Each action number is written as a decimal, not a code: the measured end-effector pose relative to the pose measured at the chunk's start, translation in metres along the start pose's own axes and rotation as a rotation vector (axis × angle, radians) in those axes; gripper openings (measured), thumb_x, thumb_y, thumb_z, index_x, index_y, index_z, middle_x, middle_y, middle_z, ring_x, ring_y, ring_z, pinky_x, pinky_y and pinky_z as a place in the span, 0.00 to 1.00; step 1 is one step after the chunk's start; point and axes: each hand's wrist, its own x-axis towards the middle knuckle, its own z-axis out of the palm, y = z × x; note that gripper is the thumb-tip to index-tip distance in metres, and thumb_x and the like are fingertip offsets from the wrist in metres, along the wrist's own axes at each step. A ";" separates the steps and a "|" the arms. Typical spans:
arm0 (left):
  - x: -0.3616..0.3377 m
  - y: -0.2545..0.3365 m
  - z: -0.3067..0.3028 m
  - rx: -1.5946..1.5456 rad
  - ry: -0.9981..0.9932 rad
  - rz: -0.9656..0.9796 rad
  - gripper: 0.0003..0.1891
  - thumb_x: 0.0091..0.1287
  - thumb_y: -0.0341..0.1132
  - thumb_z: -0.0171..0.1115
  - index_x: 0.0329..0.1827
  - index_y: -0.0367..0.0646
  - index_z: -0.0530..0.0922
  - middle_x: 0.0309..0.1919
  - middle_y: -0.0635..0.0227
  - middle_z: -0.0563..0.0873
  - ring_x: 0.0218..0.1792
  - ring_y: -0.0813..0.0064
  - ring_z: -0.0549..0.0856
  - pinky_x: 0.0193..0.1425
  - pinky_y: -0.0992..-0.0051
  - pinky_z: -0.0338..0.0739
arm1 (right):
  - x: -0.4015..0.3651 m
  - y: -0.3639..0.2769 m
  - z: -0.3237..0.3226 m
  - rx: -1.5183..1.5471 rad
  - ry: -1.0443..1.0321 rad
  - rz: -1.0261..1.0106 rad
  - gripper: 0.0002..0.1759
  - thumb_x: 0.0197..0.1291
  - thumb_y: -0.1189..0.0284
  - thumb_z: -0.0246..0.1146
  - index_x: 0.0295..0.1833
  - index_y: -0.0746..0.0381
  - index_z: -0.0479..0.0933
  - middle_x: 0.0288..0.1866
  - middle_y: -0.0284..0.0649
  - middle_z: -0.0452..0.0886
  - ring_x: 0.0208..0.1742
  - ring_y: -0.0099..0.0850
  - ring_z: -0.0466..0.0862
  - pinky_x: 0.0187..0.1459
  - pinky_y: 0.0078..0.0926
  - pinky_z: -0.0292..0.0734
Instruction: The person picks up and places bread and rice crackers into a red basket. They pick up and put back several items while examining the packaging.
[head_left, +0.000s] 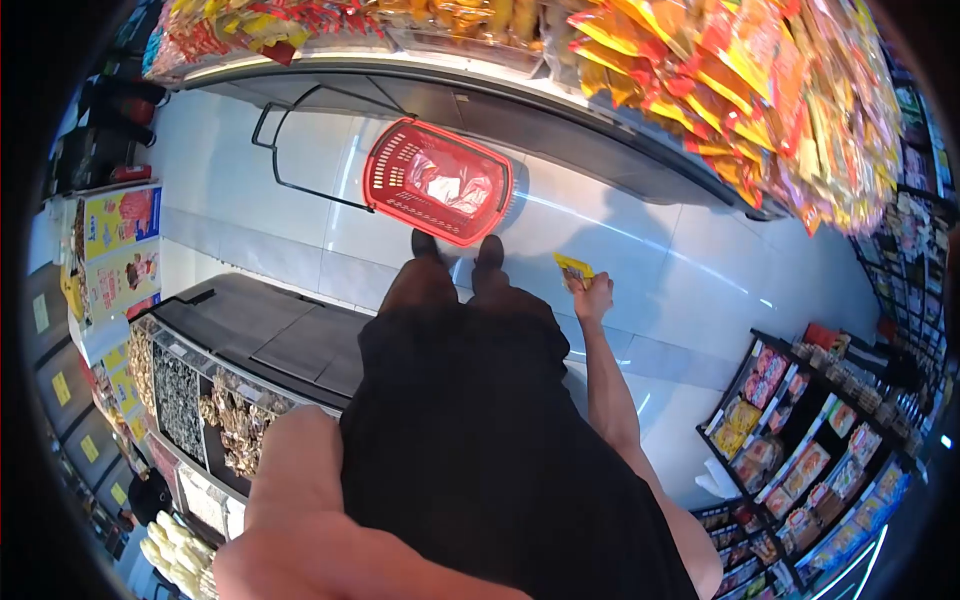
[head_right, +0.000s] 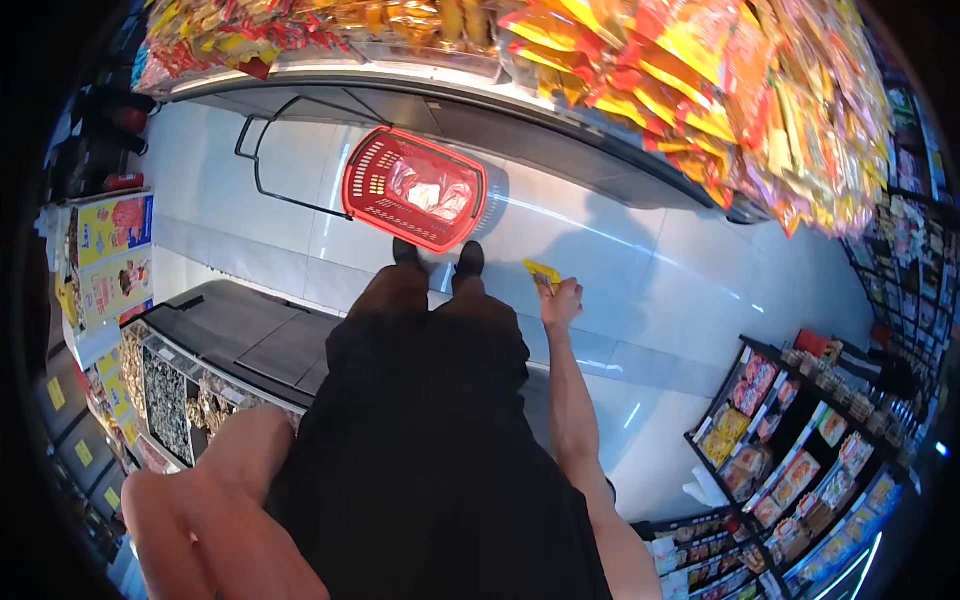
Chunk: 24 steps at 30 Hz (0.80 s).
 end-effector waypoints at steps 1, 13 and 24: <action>-0.005 -0.027 0.019 -0.121 0.171 0.223 0.10 0.71 0.27 0.63 0.43 0.24 0.84 0.43 0.46 0.81 0.30 0.70 0.85 0.32 0.81 0.77 | -0.003 -0.003 -0.003 0.003 -0.020 0.026 0.26 0.46 0.64 0.78 0.44 0.61 0.71 0.46 0.47 0.78 0.46 0.52 0.82 0.48 0.54 0.77; -0.024 0.021 -0.043 -0.218 -0.189 0.247 0.09 0.65 0.32 0.71 0.32 0.33 0.86 0.32 0.51 0.86 0.24 0.74 0.84 0.28 0.86 0.76 | -0.021 -0.035 -0.001 0.015 -0.037 0.120 0.27 0.46 0.63 0.78 0.44 0.64 0.73 0.47 0.51 0.79 0.47 0.54 0.82 0.50 0.52 0.77; -0.130 0.188 -0.134 -0.256 -0.092 0.052 0.06 0.58 0.24 0.73 0.24 0.38 0.85 0.34 0.60 0.90 0.29 0.73 0.84 0.31 0.81 0.72 | -0.063 -0.139 0.017 -0.057 0.106 0.100 0.26 0.45 0.63 0.79 0.39 0.68 0.74 0.37 0.54 0.82 0.40 0.52 0.83 0.44 0.48 0.78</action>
